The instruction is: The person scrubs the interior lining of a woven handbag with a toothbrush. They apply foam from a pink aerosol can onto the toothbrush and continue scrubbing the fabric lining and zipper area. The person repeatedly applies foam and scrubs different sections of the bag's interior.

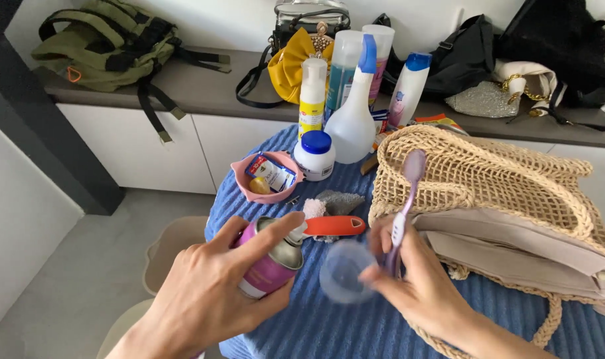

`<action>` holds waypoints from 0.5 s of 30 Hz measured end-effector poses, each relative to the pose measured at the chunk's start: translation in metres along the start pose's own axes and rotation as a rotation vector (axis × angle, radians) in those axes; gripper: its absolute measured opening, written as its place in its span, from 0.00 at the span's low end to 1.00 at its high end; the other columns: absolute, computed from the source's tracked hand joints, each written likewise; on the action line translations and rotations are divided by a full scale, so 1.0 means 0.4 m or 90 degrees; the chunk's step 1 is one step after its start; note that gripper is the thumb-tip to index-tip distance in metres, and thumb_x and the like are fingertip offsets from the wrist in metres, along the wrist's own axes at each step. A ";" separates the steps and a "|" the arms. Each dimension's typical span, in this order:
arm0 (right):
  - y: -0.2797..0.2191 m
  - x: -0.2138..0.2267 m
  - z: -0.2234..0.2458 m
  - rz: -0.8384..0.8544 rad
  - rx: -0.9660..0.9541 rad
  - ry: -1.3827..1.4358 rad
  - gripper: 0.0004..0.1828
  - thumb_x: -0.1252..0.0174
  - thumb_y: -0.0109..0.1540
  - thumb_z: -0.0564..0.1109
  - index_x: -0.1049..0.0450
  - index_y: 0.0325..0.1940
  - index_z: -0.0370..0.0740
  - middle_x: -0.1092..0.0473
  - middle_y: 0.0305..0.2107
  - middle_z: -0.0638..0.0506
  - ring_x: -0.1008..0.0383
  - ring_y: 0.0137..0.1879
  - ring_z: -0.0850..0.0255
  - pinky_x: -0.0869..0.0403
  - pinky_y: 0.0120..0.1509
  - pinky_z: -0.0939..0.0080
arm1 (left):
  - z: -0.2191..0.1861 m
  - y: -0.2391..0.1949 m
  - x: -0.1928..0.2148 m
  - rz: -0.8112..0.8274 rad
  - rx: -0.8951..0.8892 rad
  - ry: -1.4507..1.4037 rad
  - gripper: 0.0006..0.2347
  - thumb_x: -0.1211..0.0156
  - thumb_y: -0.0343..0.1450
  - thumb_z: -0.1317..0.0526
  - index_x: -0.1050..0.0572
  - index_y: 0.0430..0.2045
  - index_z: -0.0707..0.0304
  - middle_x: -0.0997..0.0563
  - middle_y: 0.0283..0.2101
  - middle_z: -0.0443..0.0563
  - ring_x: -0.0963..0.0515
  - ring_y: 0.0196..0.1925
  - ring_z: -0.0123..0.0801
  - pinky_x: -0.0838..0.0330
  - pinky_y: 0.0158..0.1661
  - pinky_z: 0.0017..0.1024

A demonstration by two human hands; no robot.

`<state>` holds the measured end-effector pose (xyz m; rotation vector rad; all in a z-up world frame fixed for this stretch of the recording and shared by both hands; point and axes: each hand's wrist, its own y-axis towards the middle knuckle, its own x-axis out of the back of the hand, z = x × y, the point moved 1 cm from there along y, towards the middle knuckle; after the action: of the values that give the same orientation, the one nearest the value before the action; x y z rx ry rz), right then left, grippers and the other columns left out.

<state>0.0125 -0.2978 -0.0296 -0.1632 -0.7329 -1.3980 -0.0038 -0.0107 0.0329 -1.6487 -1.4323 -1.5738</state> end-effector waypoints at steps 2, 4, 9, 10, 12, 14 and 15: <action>-0.030 0.024 0.072 0.124 -0.076 0.219 0.28 0.66 0.71 0.60 0.30 0.29 0.41 0.34 0.20 0.51 0.36 0.26 0.62 0.34 0.32 0.62 | -0.002 0.006 0.009 0.006 0.017 -0.155 0.34 0.30 0.59 0.46 0.33 0.63 0.21 0.16 0.36 0.38 0.16 0.36 0.42 0.20 0.35 0.45; -0.039 0.038 0.099 0.111 -0.111 0.211 0.26 0.65 0.71 0.60 0.33 0.31 0.41 0.34 0.22 0.50 0.36 0.25 0.62 0.31 0.31 0.62 | -0.005 0.015 0.027 0.030 0.033 -0.199 0.33 0.30 0.58 0.46 0.31 0.62 0.22 0.14 0.39 0.40 0.15 0.33 0.39 0.21 0.34 0.38; -0.046 0.062 0.108 0.094 -0.250 0.346 0.25 0.59 0.72 0.56 0.33 0.34 0.32 0.44 0.14 0.47 0.49 0.14 0.62 0.44 0.16 0.63 | -0.004 0.019 0.040 0.071 -0.006 -0.338 0.33 0.31 0.60 0.46 0.31 0.64 0.30 0.09 0.36 0.35 0.17 0.21 0.26 0.16 0.33 0.25; -0.053 0.071 0.131 0.118 -0.298 0.373 0.26 0.56 0.72 0.55 0.29 0.34 0.29 0.46 0.12 0.47 0.52 0.12 0.63 0.50 0.15 0.62 | -0.001 0.017 0.039 0.065 -0.006 -0.372 0.31 0.29 0.59 0.48 0.29 0.61 0.33 0.09 0.33 0.35 0.19 0.21 0.25 0.18 0.32 0.23; -0.079 0.080 0.127 0.146 -0.348 0.401 0.28 0.54 0.71 0.55 0.25 0.34 0.26 0.47 0.10 0.47 0.55 0.10 0.64 0.55 0.13 0.61 | 0.001 0.010 0.043 0.062 -0.002 -0.406 0.30 0.27 0.59 0.50 0.27 0.59 0.37 0.09 0.31 0.34 0.21 0.21 0.23 0.20 0.31 0.21; -0.117 0.090 0.068 0.159 -0.347 0.163 0.12 0.24 0.60 0.40 0.18 0.46 0.43 0.49 0.18 0.54 0.50 0.20 0.63 0.45 0.27 0.60 | 0.001 0.006 0.046 0.086 0.097 -0.430 0.31 0.25 0.56 0.50 0.24 0.57 0.32 0.06 0.31 0.34 0.15 0.23 0.23 0.16 0.32 0.19; -0.116 0.076 0.069 0.158 -0.351 0.163 0.12 0.24 0.60 0.40 0.18 0.46 0.43 0.49 0.18 0.54 0.50 0.20 0.63 0.45 0.27 0.60 | 0.003 0.003 0.046 0.089 0.097 -0.433 0.31 0.25 0.56 0.50 0.24 0.57 0.32 0.06 0.31 0.34 0.15 0.23 0.23 0.16 0.32 0.19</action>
<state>-0.0408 -0.3183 -0.0058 -0.4801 -0.0968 -1.3214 -0.0057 -0.0031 0.0498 -2.2457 -1.6423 -0.8237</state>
